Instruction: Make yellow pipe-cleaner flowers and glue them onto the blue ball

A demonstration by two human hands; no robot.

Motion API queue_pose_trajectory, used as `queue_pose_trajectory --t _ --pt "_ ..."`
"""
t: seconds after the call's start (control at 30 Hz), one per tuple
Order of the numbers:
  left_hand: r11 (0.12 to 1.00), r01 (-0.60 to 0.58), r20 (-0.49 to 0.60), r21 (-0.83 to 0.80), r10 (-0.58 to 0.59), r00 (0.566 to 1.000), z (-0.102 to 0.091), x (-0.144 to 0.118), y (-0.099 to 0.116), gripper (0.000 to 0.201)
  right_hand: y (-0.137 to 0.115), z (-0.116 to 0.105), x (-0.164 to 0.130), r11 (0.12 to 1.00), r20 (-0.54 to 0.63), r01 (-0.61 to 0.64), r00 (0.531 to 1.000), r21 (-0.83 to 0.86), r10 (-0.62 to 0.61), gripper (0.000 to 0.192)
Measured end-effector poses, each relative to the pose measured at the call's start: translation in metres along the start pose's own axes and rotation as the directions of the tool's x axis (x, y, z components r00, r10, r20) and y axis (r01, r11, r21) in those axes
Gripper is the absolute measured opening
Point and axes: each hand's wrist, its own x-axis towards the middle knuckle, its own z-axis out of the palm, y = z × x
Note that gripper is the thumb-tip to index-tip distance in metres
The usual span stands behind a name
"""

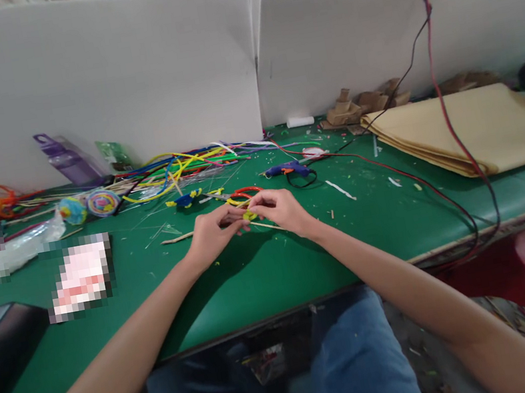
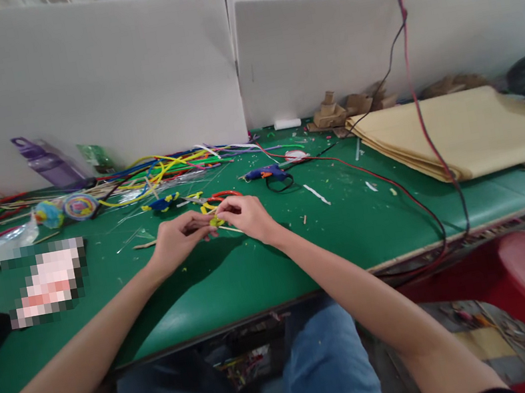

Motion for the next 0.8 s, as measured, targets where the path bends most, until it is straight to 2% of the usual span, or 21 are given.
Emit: queue_pose_trajectory --t 0.27,0.5,0.57,0.63,0.73,0.8 --pt "0.997 0.063 0.076 -0.054 -0.059 0.995 -0.003 0.0003 0.0038 0.02 -0.0048 -0.005 0.0 0.988 0.125 0.097 0.989 -0.118 -0.082 0.011" --pt "0.994 0.087 0.179 -0.068 -0.074 0.981 -0.0035 -0.0013 0.0017 0.022 0.0001 -0.0065 0.0005 0.99 0.156 0.076 0.986 -0.117 -0.057 0.007" --pt "0.994 0.079 0.157 -0.076 -0.066 0.985 -0.003 -0.0007 0.002 0.022 0.0 -0.0067 0.0011 0.998 0.161 0.031 0.987 -0.056 -0.021 0.008" --pt "0.995 0.061 0.092 -0.079 -0.053 0.994 -0.0028 0.0006 0.0019 0.022 -0.0019 -0.0069 0.0016 0.997 0.164 -0.034 0.986 0.062 0.023 0.01" --pt "0.996 0.042 -0.015 -0.084 -0.043 0.999 -0.0033 0.0024 0.0009 0.023 -0.0047 -0.0069 0.0021 0.966 0.143 -0.111 0.987 0.235 0.079 0.016" --pt "0.994 0.033 -0.056 -0.101 -0.039 0.998 -0.0036 0.0028 0.0004 0.025 -0.0047 -0.0067 0.0023 0.947 0.122 -0.131 0.988 0.292 0.099 0.018"
